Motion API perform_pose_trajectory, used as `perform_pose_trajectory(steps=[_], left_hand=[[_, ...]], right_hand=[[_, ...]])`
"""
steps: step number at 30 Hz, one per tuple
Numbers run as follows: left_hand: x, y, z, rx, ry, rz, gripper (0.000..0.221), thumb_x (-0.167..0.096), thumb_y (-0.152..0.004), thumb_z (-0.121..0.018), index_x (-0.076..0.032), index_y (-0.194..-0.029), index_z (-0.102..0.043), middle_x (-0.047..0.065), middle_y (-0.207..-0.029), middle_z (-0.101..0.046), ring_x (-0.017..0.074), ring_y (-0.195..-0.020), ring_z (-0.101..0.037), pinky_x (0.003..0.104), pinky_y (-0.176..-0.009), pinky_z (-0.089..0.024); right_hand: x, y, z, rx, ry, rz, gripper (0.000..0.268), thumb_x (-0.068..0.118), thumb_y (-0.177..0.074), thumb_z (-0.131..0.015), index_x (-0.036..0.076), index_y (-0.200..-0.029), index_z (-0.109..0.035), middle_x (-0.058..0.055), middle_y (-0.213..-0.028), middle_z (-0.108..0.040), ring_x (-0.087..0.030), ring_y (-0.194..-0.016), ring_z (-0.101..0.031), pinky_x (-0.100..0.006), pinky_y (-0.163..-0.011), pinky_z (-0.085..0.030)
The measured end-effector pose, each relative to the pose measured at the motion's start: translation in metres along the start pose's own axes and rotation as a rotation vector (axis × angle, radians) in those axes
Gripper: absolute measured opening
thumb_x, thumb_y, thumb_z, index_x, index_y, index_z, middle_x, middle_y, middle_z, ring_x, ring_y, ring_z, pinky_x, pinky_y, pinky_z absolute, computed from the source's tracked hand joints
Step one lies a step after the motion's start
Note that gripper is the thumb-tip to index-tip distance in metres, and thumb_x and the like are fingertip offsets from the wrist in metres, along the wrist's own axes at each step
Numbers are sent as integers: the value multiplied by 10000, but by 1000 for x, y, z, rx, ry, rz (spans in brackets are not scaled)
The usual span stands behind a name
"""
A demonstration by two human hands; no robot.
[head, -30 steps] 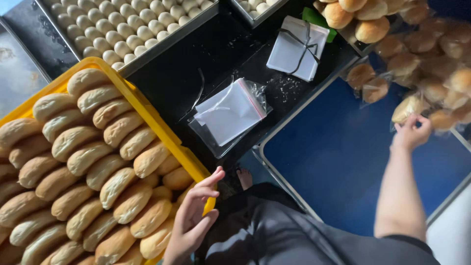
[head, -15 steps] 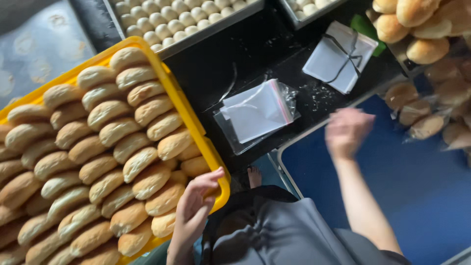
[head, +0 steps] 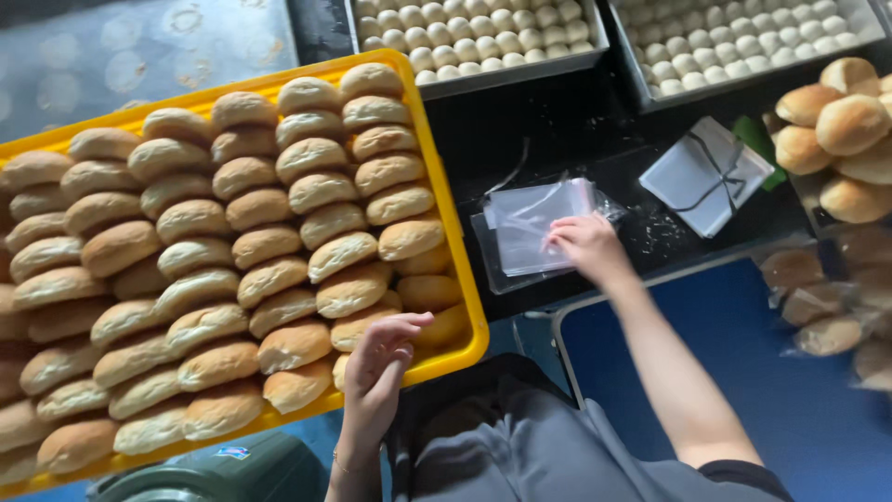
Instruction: The person picks up individual baked buns from a yellow tray and places each one into a clear plastic bag.
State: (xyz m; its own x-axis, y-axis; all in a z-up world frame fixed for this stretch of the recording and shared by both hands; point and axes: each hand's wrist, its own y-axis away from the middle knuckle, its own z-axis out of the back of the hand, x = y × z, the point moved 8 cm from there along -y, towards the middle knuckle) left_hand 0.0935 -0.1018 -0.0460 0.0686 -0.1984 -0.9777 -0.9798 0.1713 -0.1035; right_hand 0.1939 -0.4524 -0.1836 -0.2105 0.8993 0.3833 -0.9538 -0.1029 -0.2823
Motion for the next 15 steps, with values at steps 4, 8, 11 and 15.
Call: perform_pose_trajectory(steps=[4, 8, 11, 15], left_hand=[[-8, -3, -1, 1, 39, -10, 166, -4, -1002, -509, -33, -1097, -642, 172, -1211, -708, 286, -1241, -658, 362, -1073, -496], [-5, -12, -17, 71, 70, 6, 140, -30, -1017, -514, -31, -1085, -636, 169, -1185, -709, 254, -1193, -658, 352, -1055, -500], [7, -14, -34, 124, 142, 72, 152, 17, -997, -502, -26, -1071, -628, 177, -1185, -705, 241, -1143, -684, 318, -947, -565], [9, -20, -70, 250, 147, 91, 249, 32, -946, -470, -30, -1110, -647, 159, -1205, -716, 223, -1174, -669, 306, -1013, -520]], right_hand=[[-10, -15, 32, 474, -638, -645, 179, 163, -982, -643, 91, -1061, -786, -97, -1211, -763, -235, -1151, -685, -403, -1021, -525], [-35, -20, 29, 229, -1290, -1014, 247, 242, -1110, -492, 127, -1028, -695, -52, -1051, -775, -207, -993, -747, -360, -808, -546], [-54, -8, 8, 167, -1528, -1053, 237, 261, -1080, -535, 115, -1048, -718, -83, -1148, -777, -194, -1079, -756, -278, -737, -580], [-25, 1, 33, -91, -1724, -1041, 194, 201, -1109, -462, 89, -1114, -621, -121, -1214, -751, -219, -1086, -739, -335, -848, -627]])
